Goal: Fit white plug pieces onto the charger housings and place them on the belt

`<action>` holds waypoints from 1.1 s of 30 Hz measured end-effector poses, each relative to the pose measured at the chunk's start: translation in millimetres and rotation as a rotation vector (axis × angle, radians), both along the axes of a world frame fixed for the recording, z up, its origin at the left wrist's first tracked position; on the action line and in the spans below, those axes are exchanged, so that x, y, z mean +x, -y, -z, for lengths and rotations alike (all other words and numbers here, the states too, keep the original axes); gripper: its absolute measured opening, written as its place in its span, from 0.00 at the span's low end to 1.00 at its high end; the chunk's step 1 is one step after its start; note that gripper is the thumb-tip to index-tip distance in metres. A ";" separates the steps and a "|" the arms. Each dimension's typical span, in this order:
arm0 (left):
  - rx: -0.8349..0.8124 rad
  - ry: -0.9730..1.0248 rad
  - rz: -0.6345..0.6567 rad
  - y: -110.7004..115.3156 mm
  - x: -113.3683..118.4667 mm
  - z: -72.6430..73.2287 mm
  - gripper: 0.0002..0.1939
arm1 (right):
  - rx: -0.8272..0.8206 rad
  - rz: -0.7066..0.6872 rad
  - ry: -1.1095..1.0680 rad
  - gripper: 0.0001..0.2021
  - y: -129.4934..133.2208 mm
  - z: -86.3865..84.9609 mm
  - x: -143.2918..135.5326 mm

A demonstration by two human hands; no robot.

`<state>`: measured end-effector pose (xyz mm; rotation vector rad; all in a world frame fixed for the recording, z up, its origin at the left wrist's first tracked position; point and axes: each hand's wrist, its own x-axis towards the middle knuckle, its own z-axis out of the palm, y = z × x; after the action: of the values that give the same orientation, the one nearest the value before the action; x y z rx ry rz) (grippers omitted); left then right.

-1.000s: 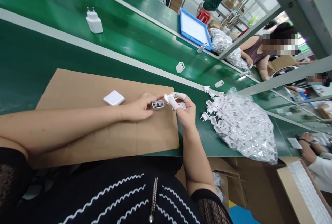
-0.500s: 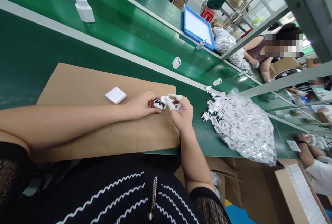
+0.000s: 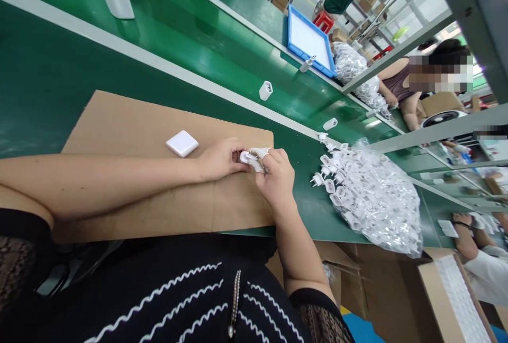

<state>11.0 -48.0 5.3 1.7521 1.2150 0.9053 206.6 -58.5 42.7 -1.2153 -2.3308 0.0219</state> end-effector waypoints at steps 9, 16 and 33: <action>-0.015 -0.044 -0.001 -0.7 0.8 -1.0 0.19 | -0.042 -0.009 -0.079 0.15 -4.8 -1.6 2.0; -0.009 -0.032 0.005 -0.4 0.5 -0.4 0.18 | -0.016 0.000 0.107 0.15 -0.7 -6.0 -1.5; 0.056 -0.302 0.097 -2.9 -3.5 -21.2 0.18 | -0.623 0.123 -0.749 0.18 -25.3 5.8 1.9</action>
<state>7.4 -45.0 26.5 2.0279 1.2900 0.6393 208.4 -33.2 36.9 -1.3106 -1.6106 1.0362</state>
